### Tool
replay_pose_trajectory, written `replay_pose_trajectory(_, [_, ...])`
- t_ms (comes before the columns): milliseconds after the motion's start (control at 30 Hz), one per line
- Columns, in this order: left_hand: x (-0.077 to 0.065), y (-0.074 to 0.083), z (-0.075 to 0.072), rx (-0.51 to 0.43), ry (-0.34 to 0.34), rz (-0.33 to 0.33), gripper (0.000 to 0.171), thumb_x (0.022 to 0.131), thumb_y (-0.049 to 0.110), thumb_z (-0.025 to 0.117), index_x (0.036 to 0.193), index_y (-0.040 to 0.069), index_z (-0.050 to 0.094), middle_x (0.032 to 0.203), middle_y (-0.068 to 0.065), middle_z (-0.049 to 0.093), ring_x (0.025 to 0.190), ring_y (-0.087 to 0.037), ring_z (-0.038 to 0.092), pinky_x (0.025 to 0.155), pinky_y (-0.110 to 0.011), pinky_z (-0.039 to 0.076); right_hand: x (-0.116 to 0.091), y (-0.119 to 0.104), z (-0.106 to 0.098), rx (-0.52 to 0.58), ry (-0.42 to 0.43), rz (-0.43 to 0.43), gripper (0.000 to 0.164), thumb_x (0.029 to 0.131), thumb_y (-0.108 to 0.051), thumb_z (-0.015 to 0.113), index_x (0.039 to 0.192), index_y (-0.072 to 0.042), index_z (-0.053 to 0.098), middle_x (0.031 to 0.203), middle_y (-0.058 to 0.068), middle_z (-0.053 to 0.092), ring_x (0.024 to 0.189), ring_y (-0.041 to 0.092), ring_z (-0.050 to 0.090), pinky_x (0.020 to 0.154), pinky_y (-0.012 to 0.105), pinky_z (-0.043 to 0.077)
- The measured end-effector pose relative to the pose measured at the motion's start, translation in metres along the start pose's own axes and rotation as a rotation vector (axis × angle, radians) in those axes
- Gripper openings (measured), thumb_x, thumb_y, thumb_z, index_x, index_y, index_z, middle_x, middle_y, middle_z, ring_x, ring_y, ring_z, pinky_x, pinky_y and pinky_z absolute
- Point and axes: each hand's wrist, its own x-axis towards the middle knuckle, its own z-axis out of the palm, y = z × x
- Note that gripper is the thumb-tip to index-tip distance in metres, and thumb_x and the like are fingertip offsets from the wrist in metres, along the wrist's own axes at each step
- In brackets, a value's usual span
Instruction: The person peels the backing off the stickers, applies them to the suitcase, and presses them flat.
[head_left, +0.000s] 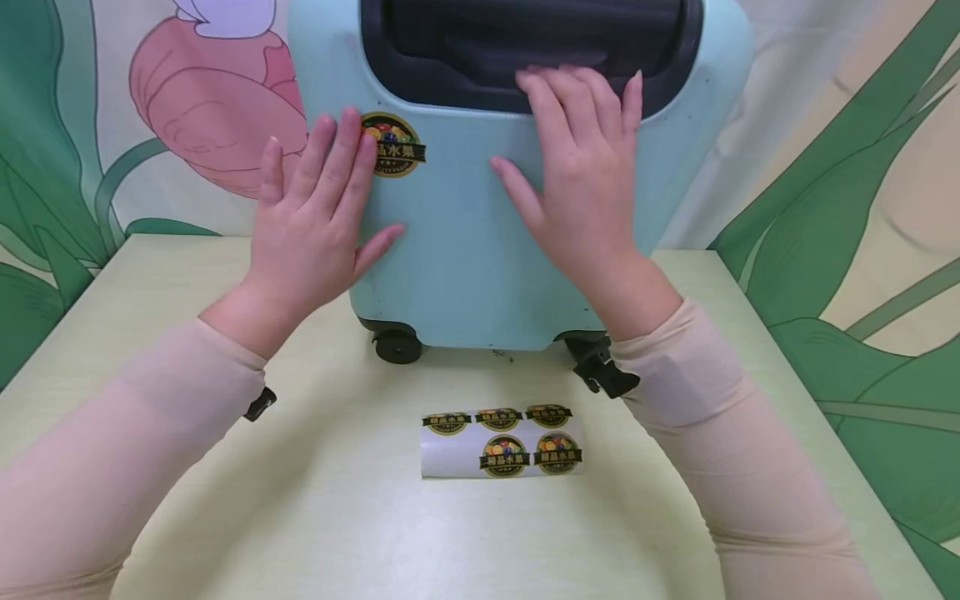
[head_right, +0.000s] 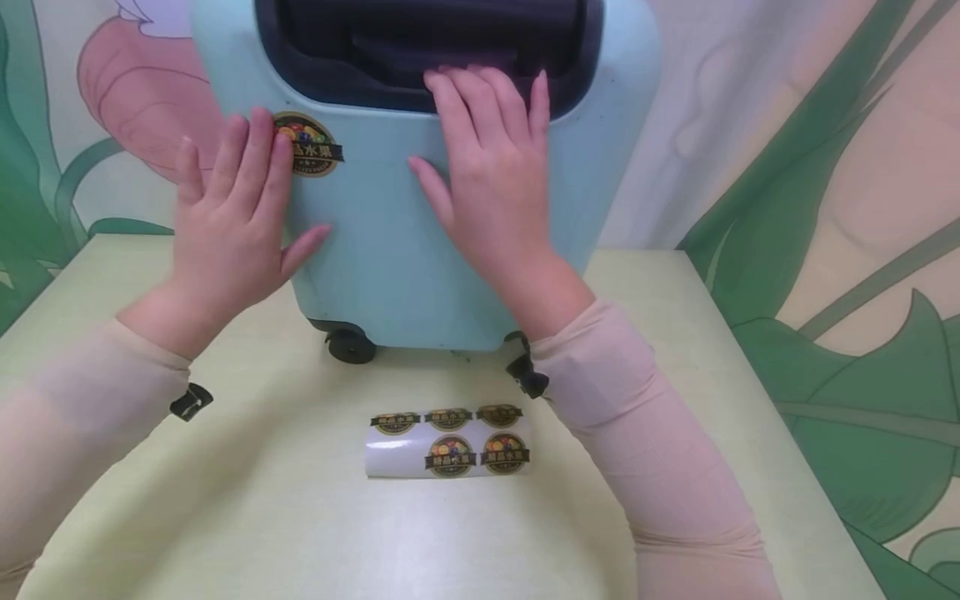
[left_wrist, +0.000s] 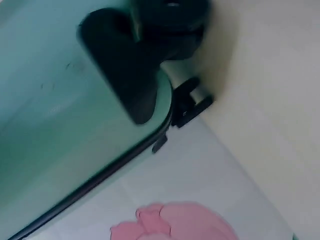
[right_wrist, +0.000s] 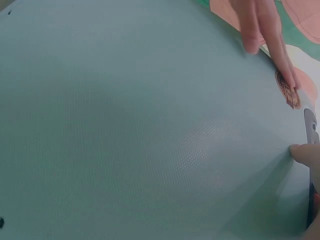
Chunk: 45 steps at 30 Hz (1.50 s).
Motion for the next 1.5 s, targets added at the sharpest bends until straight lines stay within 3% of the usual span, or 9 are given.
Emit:
replay_pose_trajectory(300, [-0.018, 0.003, 0.006, 0.002, 0.01, 0.09, 0.066, 0.095, 0.047, 0.044, 0.146, 0.007, 0.03, 0.155, -0.001, 0.016, 0.14, -0.017, 0.018, 0.108, -0.051, 0.012, 0.001, 0.001, -0.001, 0.01, 0.0, 0.002, 0.05, 0.089, -0.033, 0.061, 0.127, -0.002, 0.053, 0.127, 0.012, 0.052, 0.123, 0.028, 0.037, 0.111, 0.043, -0.001])
replay_pose_trajectory(467, [-0.001, -0.003, 0.001, 0.002, 0.054, 0.071, 0.073, 0.091, 0.049, 0.049, 0.148, 0.012, 0.024, 0.154, -0.002, 0.021, 0.14, -0.019, 0.018, 0.108, -0.052, 0.012, 0.0, 0.002, 0.0, 0.003, -0.004, 0.0, 0.05, 0.09, -0.034, 0.06, 0.128, -0.002, 0.052, 0.128, 0.012, 0.052, 0.123, 0.028, 0.037, 0.111, 0.043, -0.001])
replay_pose_trajectory(600, [0.018, -0.002, -0.002, 0.019, 0.013, 0.015, 0.076, 0.09, 0.052, 0.049, 0.15, 0.014, 0.02, 0.153, -0.005, 0.021, 0.14, -0.022, 0.016, 0.108, -0.052, 0.011, -0.002, 0.001, 0.0, 0.012, 0.005, 0.001, 0.05, 0.09, -0.034, 0.06, 0.128, -0.002, 0.052, 0.127, 0.012, 0.052, 0.123, 0.028, 0.037, 0.111, 0.044, -0.001])
replay_pose_trajectory(667, [0.018, 0.001, 0.001, 0.025, -0.015, 0.023, 0.077, 0.092, 0.052, 0.046, 0.15, 0.014, 0.015, 0.155, -0.003, 0.015, 0.141, -0.022, 0.013, 0.108, -0.052, 0.011, -0.001, 0.001, 0.0, 0.032, 0.022, 0.002, 0.049, 0.089, -0.032, 0.061, 0.127, -0.002, 0.053, 0.126, 0.013, 0.052, 0.123, 0.028, 0.037, 0.111, 0.045, -0.001])
replay_pose_trajectory(800, [0.003, 0.006, 0.008, 0.014, -0.037, 0.087, 0.074, 0.094, 0.051, 0.042, 0.15, 0.013, 0.012, 0.156, 0.002, 0.003, 0.142, -0.02, 0.006, 0.107, -0.052, 0.015, 0.0, 0.001, -0.001, 0.063, 0.049, 0.002, 0.048, 0.087, -0.03, 0.065, 0.125, -0.002, 0.055, 0.125, 0.011, 0.054, 0.122, 0.027, 0.038, 0.111, 0.045, 0.0])
replay_pose_trajectory(967, [-0.006, 0.007, 0.01, 0.013, -0.009, 0.124, 0.069, 0.094, 0.05, 0.043, 0.148, 0.01, 0.026, 0.155, -0.002, 0.016, 0.14, -0.021, 0.015, 0.107, -0.052, 0.014, 0.0, 0.001, -0.001, 0.065, 0.041, 0.002, 0.048, 0.087, -0.03, 0.065, 0.125, -0.002, 0.055, 0.125, 0.011, 0.054, 0.122, 0.027, 0.038, 0.111, 0.046, 0.0])
replay_pose_trajectory(1100, [0.011, 0.008, 0.004, 0.018, 0.023, 0.09, 0.073, 0.091, 0.051, 0.049, 0.15, 0.016, 0.021, 0.153, -0.002, 0.022, 0.14, -0.022, 0.019, 0.108, -0.053, 0.012, -0.001, 0.002, -0.001, 0.071, 0.043, 0.007, 0.049, 0.086, -0.03, 0.066, 0.125, -0.002, 0.055, 0.125, 0.011, 0.054, 0.122, 0.027, 0.038, 0.111, 0.046, 0.0])
replay_pose_trajectory(1267, [0.027, 0.016, 0.001, 0.042, 0.008, 0.068, 0.07, 0.091, 0.051, 0.049, 0.147, 0.012, 0.029, 0.15, -0.004, 0.029, 0.139, -0.023, 0.02, 0.107, -0.052, 0.013, 0.001, 0.003, 0.0, 0.065, 0.065, -0.018, 0.048, 0.087, -0.03, 0.065, 0.124, -0.001, 0.055, 0.124, 0.012, 0.054, 0.121, 0.028, 0.039, 0.111, 0.045, 0.0])
replay_pose_trajectory(1500, [0.006, 0.023, 0.007, 0.088, -0.094, 0.198, 0.069, 0.095, 0.052, 0.039, 0.148, 0.011, 0.024, 0.15, -0.003, 0.031, 0.139, -0.026, 0.02, 0.108, -0.051, 0.013, 0.002, 0.004, 0.0, 0.069, 0.042, 0.009, 0.049, 0.085, -0.029, 0.068, 0.124, -0.002, 0.055, 0.124, 0.011, 0.054, 0.122, 0.027, 0.039, 0.111, 0.045, 0.0])
